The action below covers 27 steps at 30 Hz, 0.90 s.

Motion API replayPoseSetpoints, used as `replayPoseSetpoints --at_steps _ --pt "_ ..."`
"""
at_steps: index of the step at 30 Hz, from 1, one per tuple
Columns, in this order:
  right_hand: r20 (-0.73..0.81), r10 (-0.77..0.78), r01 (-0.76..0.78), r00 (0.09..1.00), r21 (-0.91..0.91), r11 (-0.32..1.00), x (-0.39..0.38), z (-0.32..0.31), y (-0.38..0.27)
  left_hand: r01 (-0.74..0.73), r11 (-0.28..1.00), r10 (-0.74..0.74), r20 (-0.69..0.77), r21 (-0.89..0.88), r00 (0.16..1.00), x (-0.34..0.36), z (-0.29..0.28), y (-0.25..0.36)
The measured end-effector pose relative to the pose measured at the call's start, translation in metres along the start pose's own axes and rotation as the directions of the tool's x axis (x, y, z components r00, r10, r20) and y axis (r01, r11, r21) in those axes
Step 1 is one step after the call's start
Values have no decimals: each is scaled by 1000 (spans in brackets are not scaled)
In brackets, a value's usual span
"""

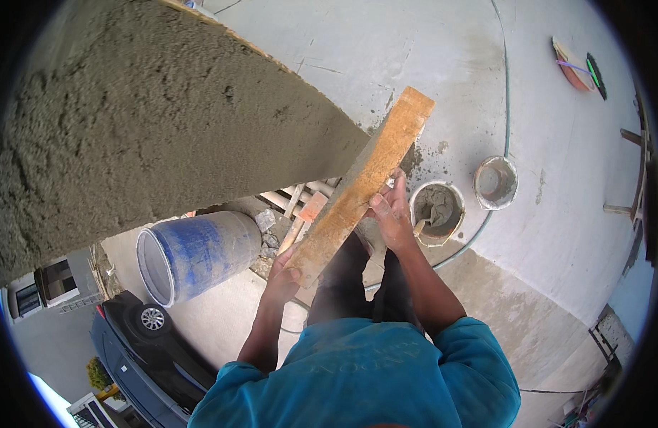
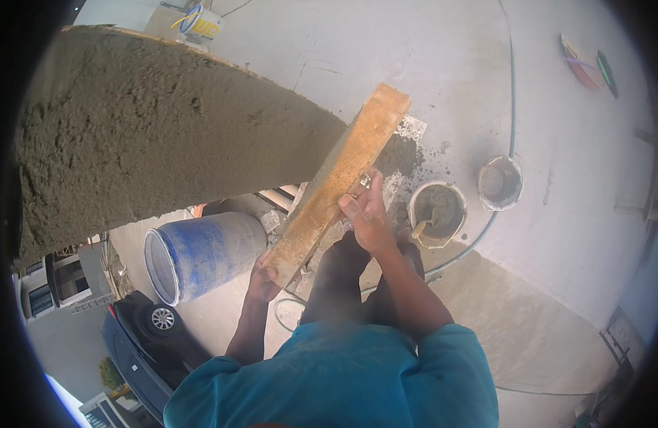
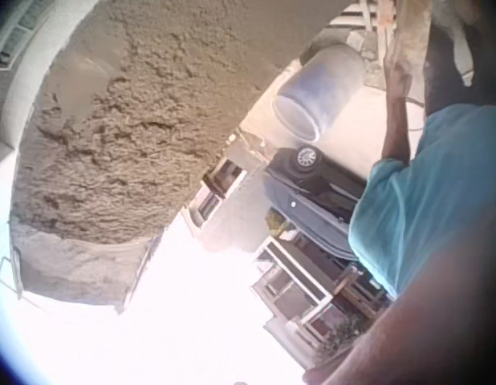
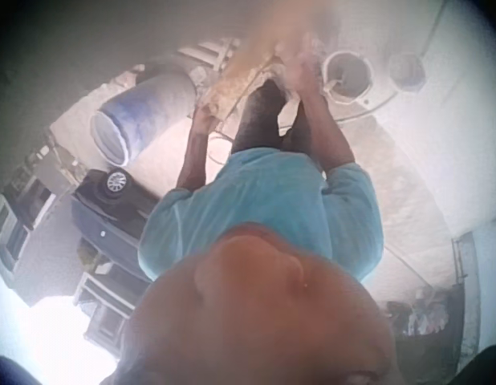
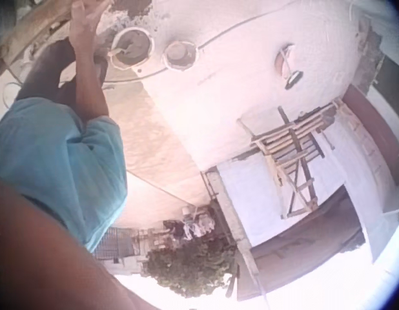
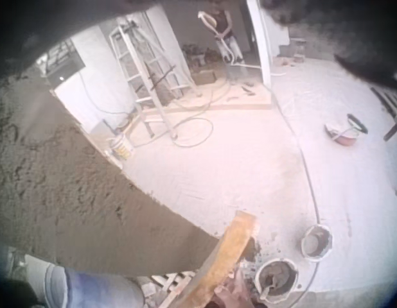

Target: The person scoops wet cement from a bucket with a trowel and applies it to a vertical wall surface. They use a wooden straightedge to level and smooth the applied cement, repeatedly scraping off excess material and returning it to the bucket. The person continues this cycle of applying and leveling the cement across the wall.

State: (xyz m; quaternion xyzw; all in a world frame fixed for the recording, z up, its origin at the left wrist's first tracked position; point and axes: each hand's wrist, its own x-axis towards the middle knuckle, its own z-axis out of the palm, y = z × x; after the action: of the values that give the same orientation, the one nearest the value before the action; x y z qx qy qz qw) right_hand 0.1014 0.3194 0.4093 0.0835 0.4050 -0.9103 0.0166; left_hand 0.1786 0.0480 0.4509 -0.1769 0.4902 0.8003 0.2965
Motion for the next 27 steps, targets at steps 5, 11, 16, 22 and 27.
replayPoseSetpoints --at_steps 5,11,16,22,27 --pt "130 -10 36 991 -201 979 5 97 -77 -245 967 250 -55 73 967 -45 15 61" --pt "221 -229 246 948 -51 968 28 177 -126 -649 -23 954 211 760 214 -59 70 105" --pt "325 -233 229 917 50 972 38 221 -147 -366 -305 952 298 879 -78 -58 78 127" --pt "344 -234 228 910 58 972 64 224 -141 -419 -308 951 257 854 -175 -25 82 138" --pt "376 -315 314 871 67 947 76 238 -161 -537 -312 938 165 784 -304 -16 112 161"
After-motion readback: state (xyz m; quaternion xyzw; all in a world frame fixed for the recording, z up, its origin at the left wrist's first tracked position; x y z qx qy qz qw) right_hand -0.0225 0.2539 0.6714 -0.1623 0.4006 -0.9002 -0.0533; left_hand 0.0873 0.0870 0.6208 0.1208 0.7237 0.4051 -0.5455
